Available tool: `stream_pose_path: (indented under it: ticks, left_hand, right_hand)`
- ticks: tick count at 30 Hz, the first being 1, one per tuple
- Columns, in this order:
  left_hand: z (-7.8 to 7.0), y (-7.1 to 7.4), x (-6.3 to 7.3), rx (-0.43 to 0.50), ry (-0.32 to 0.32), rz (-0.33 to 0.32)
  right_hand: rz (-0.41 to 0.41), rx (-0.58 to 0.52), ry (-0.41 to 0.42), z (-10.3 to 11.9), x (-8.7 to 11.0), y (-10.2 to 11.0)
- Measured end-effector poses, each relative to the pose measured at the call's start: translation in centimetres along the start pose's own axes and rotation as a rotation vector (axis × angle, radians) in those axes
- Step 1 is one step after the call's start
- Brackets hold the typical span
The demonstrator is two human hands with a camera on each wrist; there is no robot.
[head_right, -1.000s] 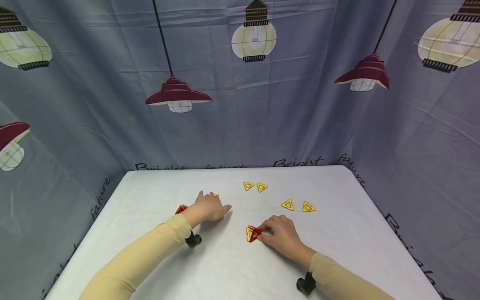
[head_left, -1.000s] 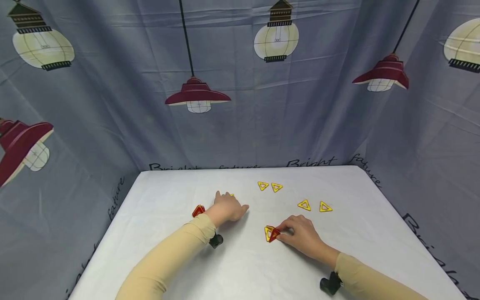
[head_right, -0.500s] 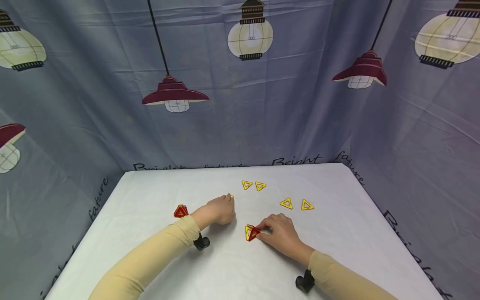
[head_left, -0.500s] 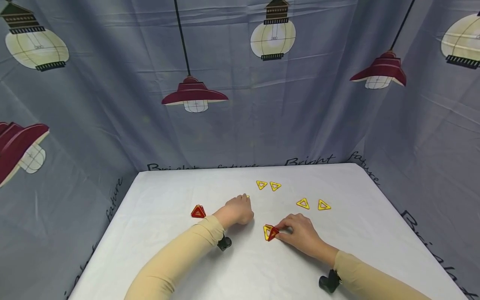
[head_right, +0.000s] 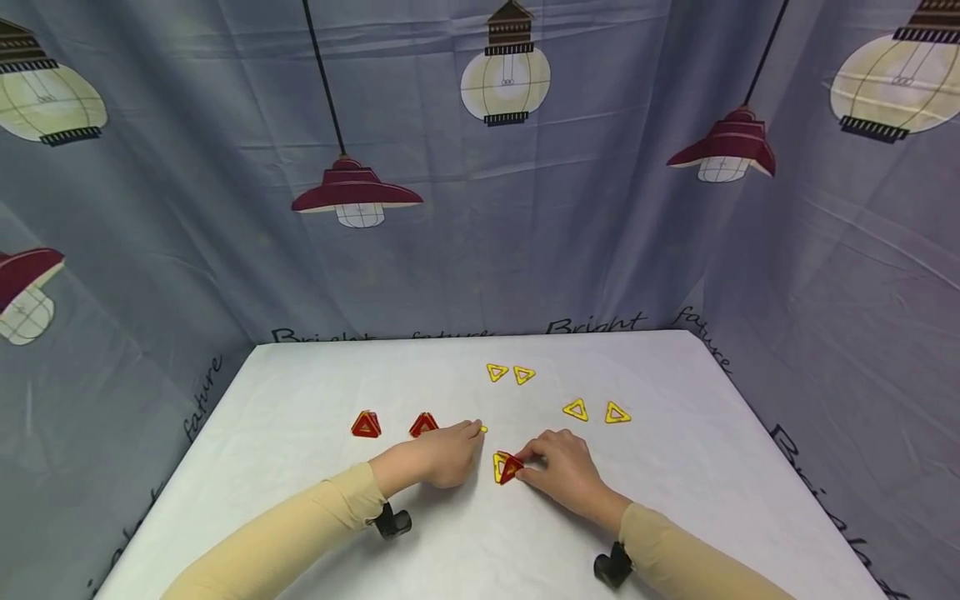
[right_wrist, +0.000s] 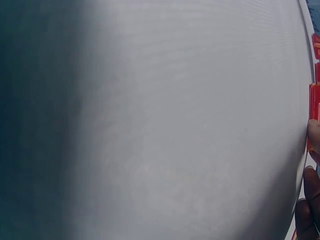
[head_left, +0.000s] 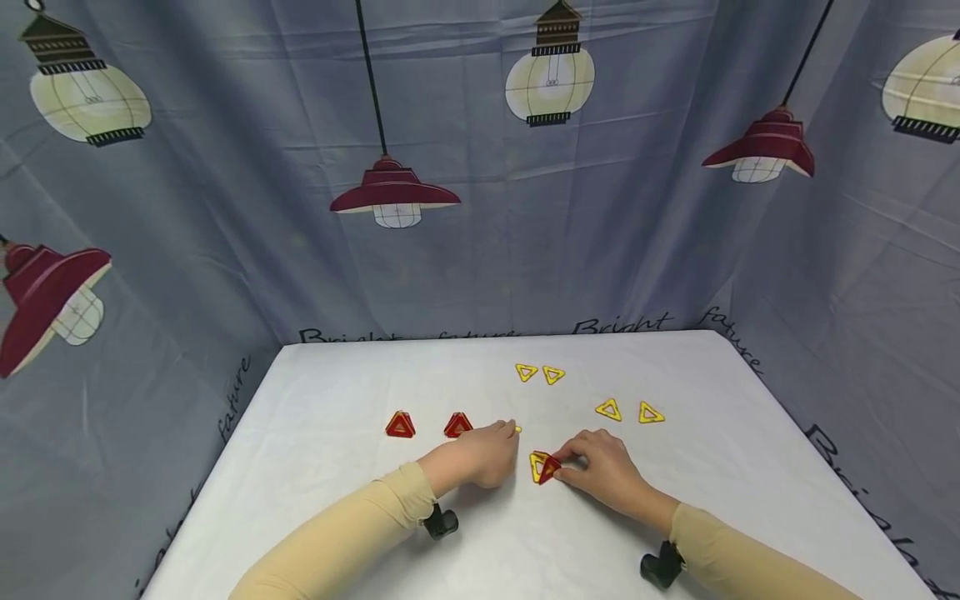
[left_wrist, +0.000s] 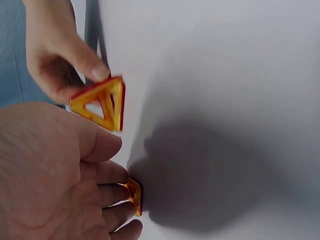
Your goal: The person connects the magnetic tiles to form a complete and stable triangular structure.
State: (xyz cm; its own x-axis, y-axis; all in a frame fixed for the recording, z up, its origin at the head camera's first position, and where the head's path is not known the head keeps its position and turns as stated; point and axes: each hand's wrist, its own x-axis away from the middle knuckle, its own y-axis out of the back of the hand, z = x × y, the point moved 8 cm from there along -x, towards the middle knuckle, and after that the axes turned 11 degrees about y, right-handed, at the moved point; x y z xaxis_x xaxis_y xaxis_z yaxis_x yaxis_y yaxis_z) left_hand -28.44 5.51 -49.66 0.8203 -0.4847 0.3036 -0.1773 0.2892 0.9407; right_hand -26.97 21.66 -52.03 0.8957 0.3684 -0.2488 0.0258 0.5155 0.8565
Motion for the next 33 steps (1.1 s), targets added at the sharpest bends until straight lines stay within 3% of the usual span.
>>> stream_pose_path:
  ticks: [4,8,17,25,33]
  left_hand:
    - [-0.4,-0.3,1.8,-0.03,-0.055,-0.042]
    - [-0.2,-0.7,3.5,0.008,-0.074,-0.058]
    - [1.9,-2.1,6.3,0.109,-0.103,-0.071]
    - [4.3,-3.0,7.0,0.29,-0.168,-0.145]
    - [4.9,-2.7,7.0,0.323,-0.251,-0.238]
  right_hand:
    - [-0.005,0.0,-0.001,0.0,0.0,0.0]
    - [-0.004,-0.012,-0.005,0.0,0.1,0.0]
    - [0.002,-0.034,-0.008,0.0,0.1,0.1]
    - [0.007,-0.025,-0.02,-0.1,0.1,0.2]
    - [-0.008,-0.046,-0.002,0.4,0.2,0.2]
